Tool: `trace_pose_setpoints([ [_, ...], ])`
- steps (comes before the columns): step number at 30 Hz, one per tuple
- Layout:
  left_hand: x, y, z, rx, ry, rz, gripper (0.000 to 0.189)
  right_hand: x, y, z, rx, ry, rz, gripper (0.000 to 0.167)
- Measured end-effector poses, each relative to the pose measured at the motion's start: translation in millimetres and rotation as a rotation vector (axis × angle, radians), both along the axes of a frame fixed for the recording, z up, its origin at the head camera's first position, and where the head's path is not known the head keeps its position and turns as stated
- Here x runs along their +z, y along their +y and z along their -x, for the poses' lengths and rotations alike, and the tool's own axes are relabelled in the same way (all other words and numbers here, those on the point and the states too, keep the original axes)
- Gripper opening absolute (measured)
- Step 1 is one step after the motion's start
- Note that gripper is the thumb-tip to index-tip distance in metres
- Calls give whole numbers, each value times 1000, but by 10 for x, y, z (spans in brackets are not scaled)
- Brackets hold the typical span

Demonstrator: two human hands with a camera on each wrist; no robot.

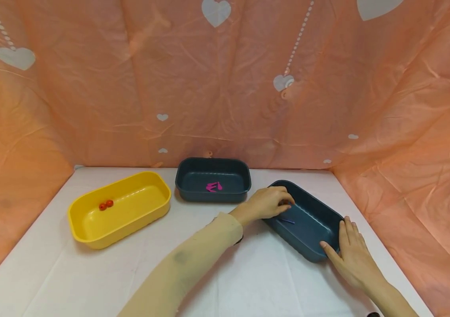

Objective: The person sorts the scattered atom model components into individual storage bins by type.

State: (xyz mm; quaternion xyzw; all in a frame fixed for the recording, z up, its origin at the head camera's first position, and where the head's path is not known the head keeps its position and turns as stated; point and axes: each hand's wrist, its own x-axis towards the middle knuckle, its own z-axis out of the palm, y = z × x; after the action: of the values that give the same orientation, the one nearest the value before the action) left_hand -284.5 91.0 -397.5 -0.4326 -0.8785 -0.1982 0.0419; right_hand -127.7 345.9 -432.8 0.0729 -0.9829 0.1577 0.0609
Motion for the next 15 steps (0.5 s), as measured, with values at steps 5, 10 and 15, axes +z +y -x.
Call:
trace_pose_setpoints([
  [5,49,-63,-37,-1,-1,-17,23,-15,9,8,1,-3,0,93],
  [10,106,-126,-76,-3,9,-49,23,-12,9,16,1,-11,0,93],
  [15,151,-207,-124,-15,29,-88,22,-19,18,19,3,-16,3,94],
])
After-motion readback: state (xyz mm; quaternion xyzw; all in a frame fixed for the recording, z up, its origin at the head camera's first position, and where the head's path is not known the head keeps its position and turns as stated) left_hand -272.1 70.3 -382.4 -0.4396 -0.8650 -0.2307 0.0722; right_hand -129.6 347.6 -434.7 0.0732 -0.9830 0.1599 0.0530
